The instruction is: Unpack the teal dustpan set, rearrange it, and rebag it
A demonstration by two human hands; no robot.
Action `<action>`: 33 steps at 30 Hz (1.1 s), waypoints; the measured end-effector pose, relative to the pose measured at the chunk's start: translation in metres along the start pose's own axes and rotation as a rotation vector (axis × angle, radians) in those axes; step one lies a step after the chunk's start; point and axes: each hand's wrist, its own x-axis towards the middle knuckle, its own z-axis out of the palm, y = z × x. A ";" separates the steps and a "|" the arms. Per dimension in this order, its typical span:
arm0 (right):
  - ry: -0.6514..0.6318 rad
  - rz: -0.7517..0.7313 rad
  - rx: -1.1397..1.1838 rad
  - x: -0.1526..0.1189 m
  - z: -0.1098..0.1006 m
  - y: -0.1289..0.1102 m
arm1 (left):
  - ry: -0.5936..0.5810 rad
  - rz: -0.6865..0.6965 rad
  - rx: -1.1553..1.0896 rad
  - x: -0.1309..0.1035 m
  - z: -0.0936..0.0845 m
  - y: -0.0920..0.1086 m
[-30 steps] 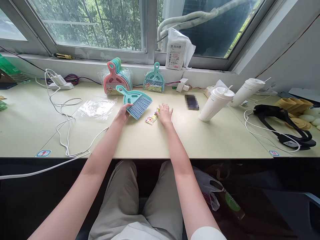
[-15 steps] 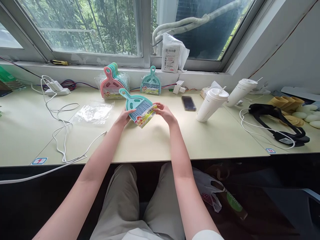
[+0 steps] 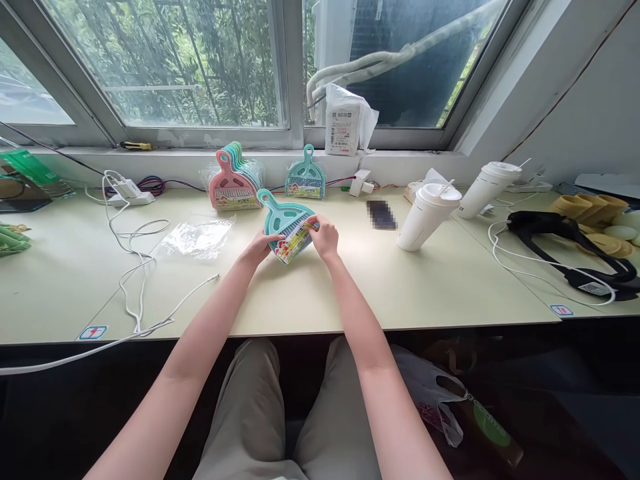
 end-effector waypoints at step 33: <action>-0.144 0.536 1.102 -0.004 0.018 -0.002 | 0.474 0.121 0.623 0.000 -0.024 0.023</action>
